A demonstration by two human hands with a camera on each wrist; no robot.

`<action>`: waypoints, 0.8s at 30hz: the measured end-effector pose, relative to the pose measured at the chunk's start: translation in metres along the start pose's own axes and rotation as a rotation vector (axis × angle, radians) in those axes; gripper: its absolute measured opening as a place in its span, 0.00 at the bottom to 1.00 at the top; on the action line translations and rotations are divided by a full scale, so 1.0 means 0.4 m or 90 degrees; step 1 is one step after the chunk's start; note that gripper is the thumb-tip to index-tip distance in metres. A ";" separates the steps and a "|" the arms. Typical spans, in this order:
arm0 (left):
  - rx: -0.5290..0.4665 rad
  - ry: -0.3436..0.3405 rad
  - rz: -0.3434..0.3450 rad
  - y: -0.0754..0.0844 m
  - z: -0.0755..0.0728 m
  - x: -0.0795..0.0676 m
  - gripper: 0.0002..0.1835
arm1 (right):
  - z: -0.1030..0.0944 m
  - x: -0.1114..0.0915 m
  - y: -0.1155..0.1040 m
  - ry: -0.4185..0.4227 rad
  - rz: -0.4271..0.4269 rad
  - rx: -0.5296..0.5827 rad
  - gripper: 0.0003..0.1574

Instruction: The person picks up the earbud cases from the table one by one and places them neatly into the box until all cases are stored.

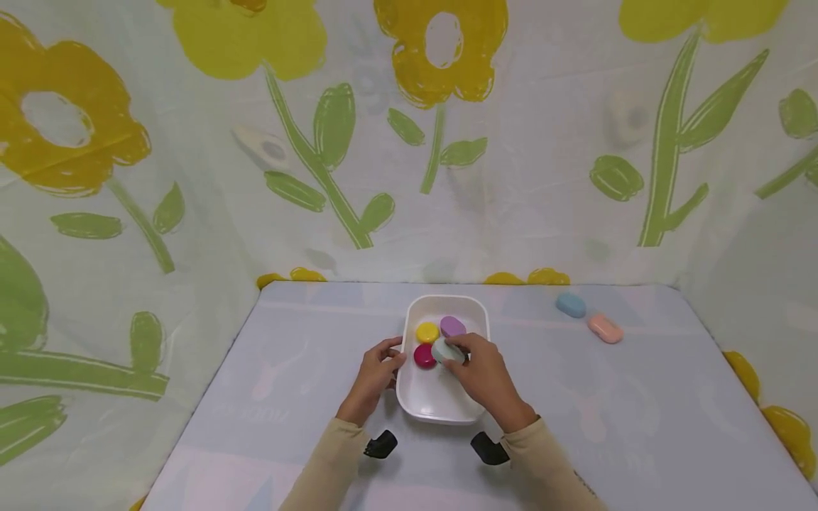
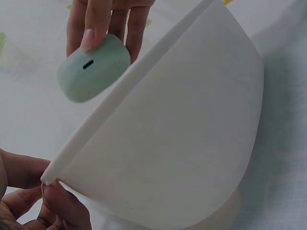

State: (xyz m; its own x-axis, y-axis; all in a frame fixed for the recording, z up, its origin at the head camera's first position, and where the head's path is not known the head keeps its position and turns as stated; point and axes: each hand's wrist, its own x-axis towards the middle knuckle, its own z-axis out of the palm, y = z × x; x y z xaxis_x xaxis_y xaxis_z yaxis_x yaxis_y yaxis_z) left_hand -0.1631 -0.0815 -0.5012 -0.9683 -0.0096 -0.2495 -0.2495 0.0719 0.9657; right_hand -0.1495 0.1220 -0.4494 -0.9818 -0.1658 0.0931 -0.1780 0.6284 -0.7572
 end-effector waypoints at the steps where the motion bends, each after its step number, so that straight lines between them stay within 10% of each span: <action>1: -0.002 -0.002 0.004 -0.001 0.000 0.000 0.20 | 0.008 -0.002 -0.003 -0.007 -0.006 0.000 0.24; 24: -0.025 -0.028 0.021 0.031 -0.002 -0.028 0.22 | 0.097 -0.022 -0.002 -0.108 -0.020 -0.047 0.21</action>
State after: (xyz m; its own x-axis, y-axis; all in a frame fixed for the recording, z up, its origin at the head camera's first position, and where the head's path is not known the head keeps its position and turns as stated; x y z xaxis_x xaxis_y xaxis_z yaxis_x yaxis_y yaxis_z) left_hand -0.1554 -0.0814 -0.4865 -0.9749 0.0355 -0.2196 -0.2185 0.0328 0.9753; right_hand -0.1380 0.0936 -0.4748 -0.9514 -0.3081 0.0017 -0.2195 0.6742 -0.7052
